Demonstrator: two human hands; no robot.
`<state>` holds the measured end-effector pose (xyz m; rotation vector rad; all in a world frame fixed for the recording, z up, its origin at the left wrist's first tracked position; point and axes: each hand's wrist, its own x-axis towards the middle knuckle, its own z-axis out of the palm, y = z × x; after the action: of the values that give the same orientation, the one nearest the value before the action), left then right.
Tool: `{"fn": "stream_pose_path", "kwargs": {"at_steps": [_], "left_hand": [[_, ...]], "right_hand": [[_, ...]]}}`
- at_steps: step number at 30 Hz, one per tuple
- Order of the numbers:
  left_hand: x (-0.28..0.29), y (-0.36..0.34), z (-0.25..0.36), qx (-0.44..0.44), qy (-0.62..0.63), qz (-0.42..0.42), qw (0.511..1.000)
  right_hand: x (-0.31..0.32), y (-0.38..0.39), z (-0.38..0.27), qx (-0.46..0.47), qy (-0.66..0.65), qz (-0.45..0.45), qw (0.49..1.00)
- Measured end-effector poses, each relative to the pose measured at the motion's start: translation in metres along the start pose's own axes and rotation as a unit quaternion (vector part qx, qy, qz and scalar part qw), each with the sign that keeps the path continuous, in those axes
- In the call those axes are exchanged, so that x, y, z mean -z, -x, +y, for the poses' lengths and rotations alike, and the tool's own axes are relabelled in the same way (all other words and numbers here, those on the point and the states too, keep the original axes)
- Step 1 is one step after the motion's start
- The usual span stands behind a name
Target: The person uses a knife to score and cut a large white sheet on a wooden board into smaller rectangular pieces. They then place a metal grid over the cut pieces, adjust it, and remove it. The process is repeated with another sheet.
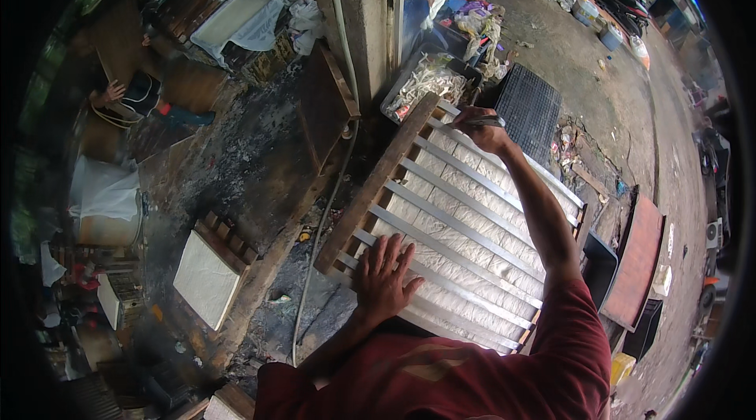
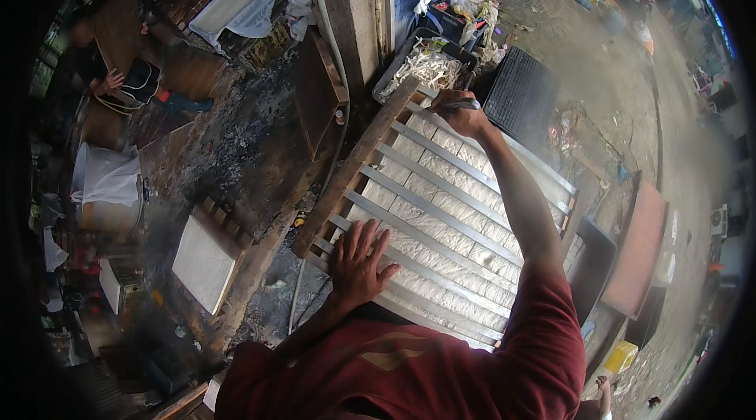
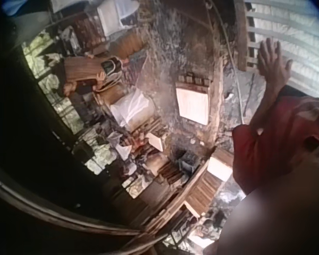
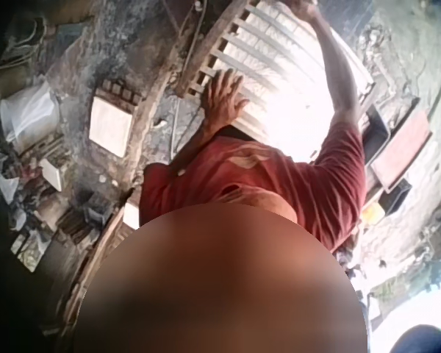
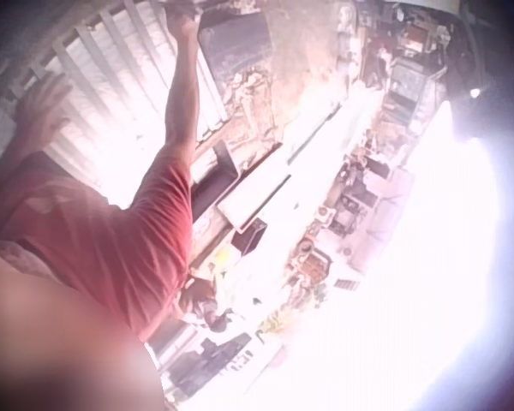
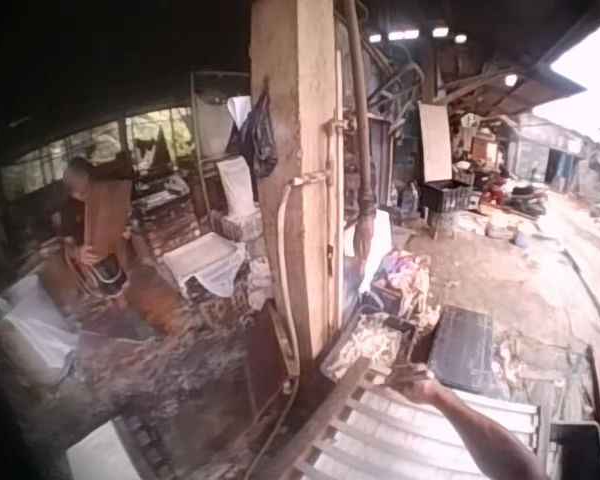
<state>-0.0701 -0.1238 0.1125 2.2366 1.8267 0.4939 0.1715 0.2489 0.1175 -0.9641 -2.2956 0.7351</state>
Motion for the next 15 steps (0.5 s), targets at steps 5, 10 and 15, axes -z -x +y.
{"fn": "stream_pose_path", "kwargs": {"at_steps": [5, 10, 15], "left_hand": [[-0.006, -0.004, 0.001, 0.007, 0.007, 0.003, 1.0], [-0.018, -0.005, 0.006, 0.007, -0.033, 0.004, 0.999], [-0.019, -0.005, 0.015, 0.006, -0.086, 0.004, 0.996]], "right_hand": [[0.092, 0.157, 0.038, -0.157, -0.036, -0.032, 0.986], [0.173, 0.294, 0.06, -0.304, 0.033, -0.051, 0.951], [0.191, 0.308, 0.071, -0.33, 0.172, -0.08, 0.925]]}}
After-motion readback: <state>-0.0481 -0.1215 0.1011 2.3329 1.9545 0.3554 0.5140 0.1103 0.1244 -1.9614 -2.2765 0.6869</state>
